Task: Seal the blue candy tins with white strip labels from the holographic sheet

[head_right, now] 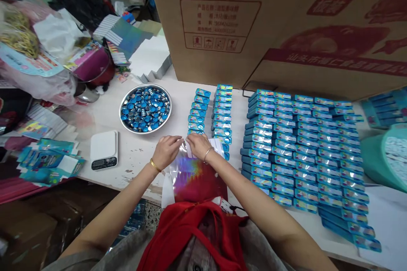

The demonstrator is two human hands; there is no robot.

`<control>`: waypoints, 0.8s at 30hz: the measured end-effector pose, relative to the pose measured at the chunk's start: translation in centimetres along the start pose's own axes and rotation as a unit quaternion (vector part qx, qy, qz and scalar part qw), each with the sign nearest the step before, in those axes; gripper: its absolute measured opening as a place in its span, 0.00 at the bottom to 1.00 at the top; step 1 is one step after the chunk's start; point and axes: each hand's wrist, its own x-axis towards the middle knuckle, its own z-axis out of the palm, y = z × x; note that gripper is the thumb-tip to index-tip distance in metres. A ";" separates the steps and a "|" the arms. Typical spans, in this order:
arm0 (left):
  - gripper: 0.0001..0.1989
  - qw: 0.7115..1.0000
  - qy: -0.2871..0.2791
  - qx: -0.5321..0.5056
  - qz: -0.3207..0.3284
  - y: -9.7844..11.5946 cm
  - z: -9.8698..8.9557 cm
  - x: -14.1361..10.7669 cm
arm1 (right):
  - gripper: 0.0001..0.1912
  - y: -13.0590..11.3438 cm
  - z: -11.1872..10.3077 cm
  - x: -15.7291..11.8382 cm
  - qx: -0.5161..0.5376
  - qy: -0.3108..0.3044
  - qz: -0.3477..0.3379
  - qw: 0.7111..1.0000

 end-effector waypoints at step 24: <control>0.05 0.893 0.267 -0.297 -0.206 1.8 -0.6 -3.3 | 0.20 0.0 1.0 4.8 0.158 0.156 -0.029 0.975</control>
